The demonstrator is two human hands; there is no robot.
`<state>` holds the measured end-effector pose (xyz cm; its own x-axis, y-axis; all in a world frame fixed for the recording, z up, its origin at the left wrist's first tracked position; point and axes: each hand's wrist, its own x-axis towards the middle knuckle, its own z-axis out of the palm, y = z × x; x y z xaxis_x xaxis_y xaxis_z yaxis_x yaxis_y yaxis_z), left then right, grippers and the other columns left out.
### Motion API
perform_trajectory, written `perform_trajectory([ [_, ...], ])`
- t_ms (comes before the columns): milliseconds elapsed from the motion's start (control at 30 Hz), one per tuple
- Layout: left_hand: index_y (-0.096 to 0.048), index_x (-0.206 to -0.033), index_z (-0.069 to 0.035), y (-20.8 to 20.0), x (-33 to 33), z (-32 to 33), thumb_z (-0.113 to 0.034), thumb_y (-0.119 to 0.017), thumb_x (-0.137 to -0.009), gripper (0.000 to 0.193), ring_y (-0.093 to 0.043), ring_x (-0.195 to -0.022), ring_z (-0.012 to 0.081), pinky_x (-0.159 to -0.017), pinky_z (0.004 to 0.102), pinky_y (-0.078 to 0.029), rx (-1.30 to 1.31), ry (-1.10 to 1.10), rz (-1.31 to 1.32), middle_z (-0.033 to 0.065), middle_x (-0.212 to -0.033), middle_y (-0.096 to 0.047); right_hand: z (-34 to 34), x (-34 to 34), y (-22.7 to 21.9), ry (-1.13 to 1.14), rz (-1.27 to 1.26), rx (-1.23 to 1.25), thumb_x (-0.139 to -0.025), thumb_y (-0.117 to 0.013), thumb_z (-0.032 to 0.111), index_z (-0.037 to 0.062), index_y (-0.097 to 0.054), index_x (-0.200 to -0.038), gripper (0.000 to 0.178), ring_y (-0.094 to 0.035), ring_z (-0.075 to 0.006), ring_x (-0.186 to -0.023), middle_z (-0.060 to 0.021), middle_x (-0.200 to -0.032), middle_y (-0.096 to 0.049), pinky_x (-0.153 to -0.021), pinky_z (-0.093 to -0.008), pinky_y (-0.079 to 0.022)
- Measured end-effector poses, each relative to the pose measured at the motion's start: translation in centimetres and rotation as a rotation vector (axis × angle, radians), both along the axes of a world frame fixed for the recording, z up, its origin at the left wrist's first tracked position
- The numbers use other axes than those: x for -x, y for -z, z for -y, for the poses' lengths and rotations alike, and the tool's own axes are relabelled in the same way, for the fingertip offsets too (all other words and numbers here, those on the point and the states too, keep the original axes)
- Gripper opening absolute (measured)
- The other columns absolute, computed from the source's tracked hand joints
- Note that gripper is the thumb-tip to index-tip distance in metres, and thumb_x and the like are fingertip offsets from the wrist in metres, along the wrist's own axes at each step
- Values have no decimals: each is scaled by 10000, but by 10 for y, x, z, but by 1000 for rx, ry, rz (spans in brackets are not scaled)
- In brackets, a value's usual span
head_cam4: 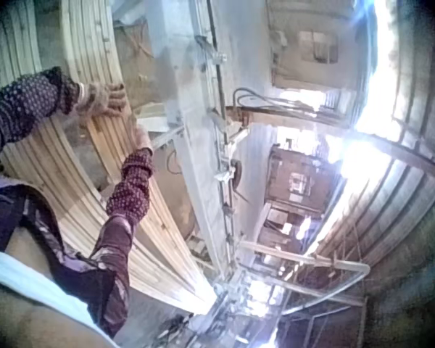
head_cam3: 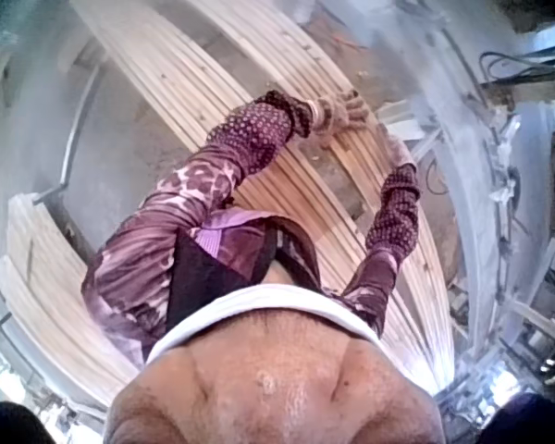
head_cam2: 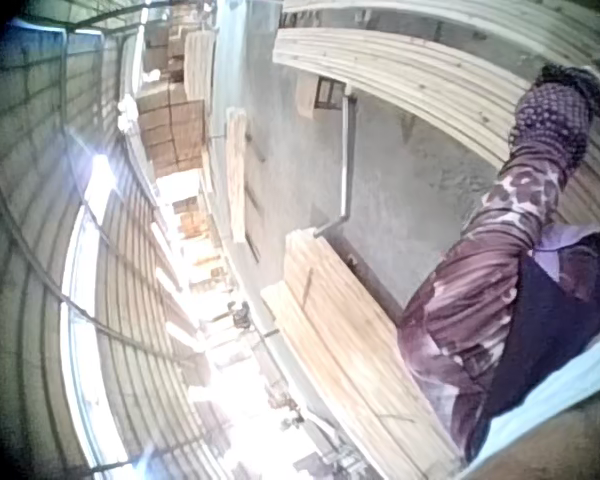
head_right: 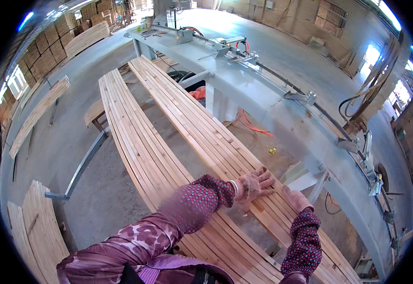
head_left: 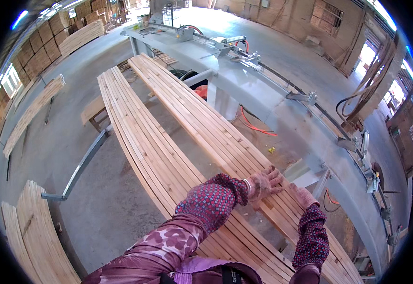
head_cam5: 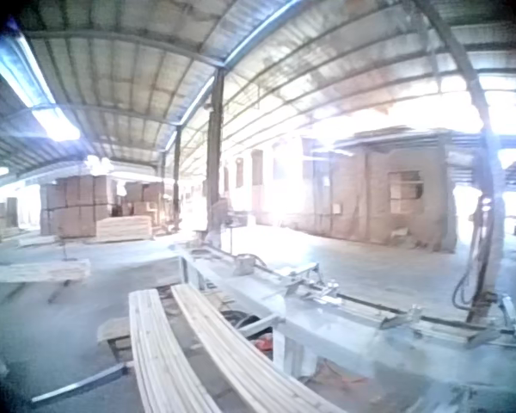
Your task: The person sorts and stacks small wooden planks on a metal table, then moves to a larger area to arrange long wooden boards on a conveyor system. The person handles the wood by hand, organizing the pieces into neat piles and aligning the boards for processing.
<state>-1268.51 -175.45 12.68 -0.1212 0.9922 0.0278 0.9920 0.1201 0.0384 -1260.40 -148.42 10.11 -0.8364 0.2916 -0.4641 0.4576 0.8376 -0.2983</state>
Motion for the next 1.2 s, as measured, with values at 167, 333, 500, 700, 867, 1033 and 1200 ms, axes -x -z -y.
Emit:
perform_trajectory([
  [167,-400,-1491,-126,1,5,0,-561,-774,-512,1135,-260,-1458,415,-1227,558,-102,25,3,21,209,-1520,-364,8,-1,-12,10,28,12,-961,-292,711,-20,-601,-1279,855,-525,-392,-1280,-288,-1261,-610,-1066,-419,-392],
  [333,-402,-1493,-130,9,7,-2,-581,-785,-479,1174,-259,-1457,409,-1224,542,-107,29,-7,25,194,-1517,-368,7,-2,-8,15,-26,49,-963,-283,718,-24,-640,-1226,864,-548,-388,-1254,-288,-1199,-640,-1059,-423,-390],
  [500,-408,-1488,-133,3,6,-3,-587,-805,-466,1187,-310,-1421,395,-1208,545,-134,19,7,5,185,-1477,-400,-1,-9,-3,57,26,-22,-963,-271,724,-23,-675,-1162,873,-577,-395,-1209,-292,-1114,-668,-1038,-420,-404],
  [700,-407,-1487,-124,10,7,-5,-609,-812,-486,1183,-305,-1424,407,-1207,557,-139,-12,16,7,199,-1487,-386,-9,-11,7,71,20,-17,-965,-287,702,14,-668,-1192,818,-569,-414,-1205,-264,-1198,-648,-1020,-441,-423],
  [867,-402,-1497,-129,7,2,-8,-618,-802,-523,1161,-256,-1456,427,-1217,559,-122,31,-6,18,211,-1534,-343,19,-31,20,-10,-202,-387,-980,-405,570,72,-676,-1099,579,-627,-380,-1105,-213,-1093,-687,-933,-490,-477],
  [1033,-377,-1513,-119,-7,0,-3,-640,-800,-526,1193,-231,-1471,428,-1218,565,-113,101,-22,17,218,-1552,-326,52,-48,19,-10,-467,-495,-944,-513,503,91,-625,-1112,459,-633,-371,-1045,-172,-1054,-681,-873,-498,-491],
  [1200,-392,-1495,-97,9,12,3,-616,-819,-517,1187,-237,-1463,439,-1218,568,-124,49,-18,-28,227,-1549,-327,69,-28,-3,55,-284,-435,-942,-501,536,77,-624,-1156,521,-624,-351,-1112,-164,-1124,-682,-970,-466,-473],
])
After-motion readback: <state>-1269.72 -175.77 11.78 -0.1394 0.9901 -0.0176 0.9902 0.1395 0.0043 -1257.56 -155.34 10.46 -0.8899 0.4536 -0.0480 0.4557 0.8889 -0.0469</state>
